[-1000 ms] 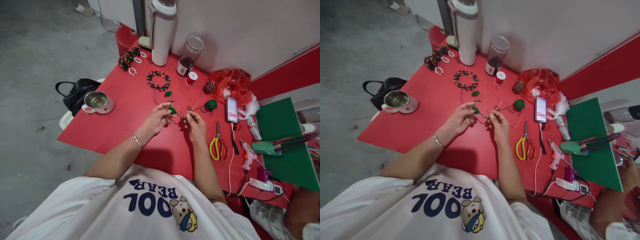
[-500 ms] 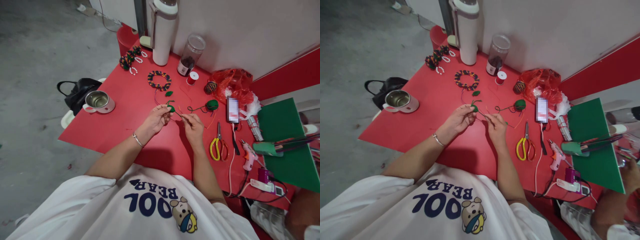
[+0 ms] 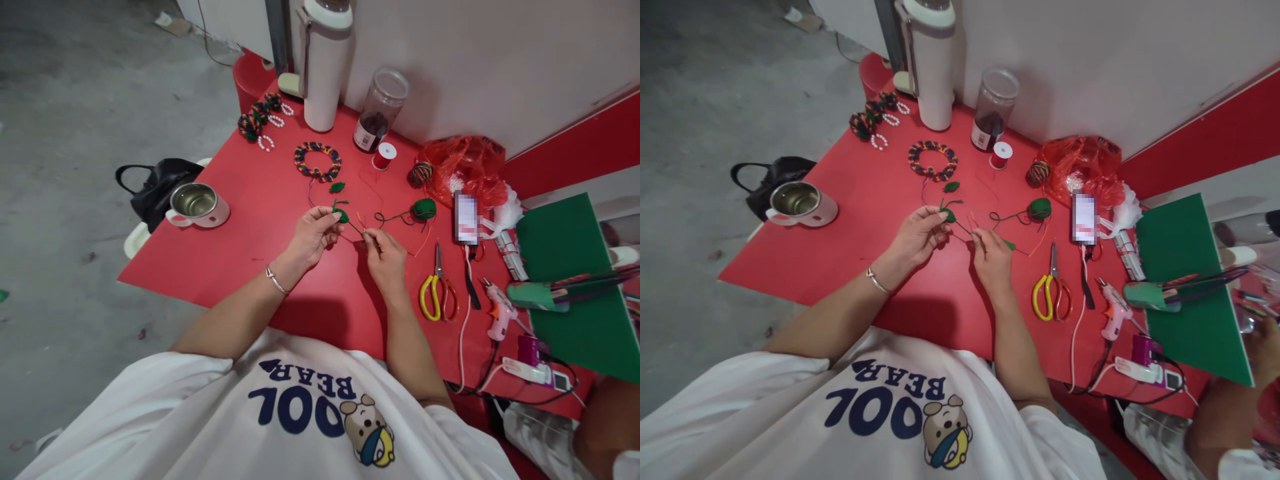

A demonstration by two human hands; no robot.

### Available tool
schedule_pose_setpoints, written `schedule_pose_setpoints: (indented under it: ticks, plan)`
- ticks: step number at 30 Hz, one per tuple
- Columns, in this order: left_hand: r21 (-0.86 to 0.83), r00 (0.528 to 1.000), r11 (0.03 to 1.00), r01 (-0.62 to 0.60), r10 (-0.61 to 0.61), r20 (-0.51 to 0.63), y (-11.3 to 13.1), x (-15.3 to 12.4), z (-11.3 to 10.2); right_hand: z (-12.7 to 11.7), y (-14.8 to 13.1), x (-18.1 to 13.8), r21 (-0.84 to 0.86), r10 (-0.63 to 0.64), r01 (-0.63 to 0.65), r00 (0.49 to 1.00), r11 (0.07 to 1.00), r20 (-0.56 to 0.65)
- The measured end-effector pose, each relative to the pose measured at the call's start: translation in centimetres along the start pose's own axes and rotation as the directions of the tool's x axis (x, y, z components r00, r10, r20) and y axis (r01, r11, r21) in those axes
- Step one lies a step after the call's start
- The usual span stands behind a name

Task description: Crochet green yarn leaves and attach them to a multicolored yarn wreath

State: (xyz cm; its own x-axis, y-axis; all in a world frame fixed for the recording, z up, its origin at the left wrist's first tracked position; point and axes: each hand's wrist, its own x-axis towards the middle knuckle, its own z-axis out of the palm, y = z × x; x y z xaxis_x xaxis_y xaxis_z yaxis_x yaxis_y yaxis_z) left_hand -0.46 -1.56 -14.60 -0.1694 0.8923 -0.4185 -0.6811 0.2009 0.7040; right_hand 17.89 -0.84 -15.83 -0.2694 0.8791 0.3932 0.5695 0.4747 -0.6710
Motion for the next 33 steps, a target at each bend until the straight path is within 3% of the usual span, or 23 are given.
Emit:
schedule_pose_setpoints:
  ticks: [6,15,20,33]
  plan:
    - [-0.011,1.0,1.0,-0.016,0.015,-0.027,0.0,0.0,0.2,-0.1,-0.5,0.0,0.132,0.149,-0.149,0.989,0.98,0.015]
    - [0.0,0.999,1.0,-0.02,0.02,-0.03,0.1,0.1,0.1,-0.4,-1.5,0.4,0.392,0.378,-0.388,0.92,0.834,0.107]
    - [0.0,0.999,1.0,-0.02,0.02,-0.037,0.1,-0.1,0.2,-0.5,-1.8,0.6,0.476,0.431,-0.448,0.89,0.757,0.152]
    - [-0.006,0.999,1.0,-0.005,0.005,-0.034,0.0,0.0,0.0,-0.4,-1.3,1.0,0.718,0.499,-0.538,0.812,0.442,0.302]
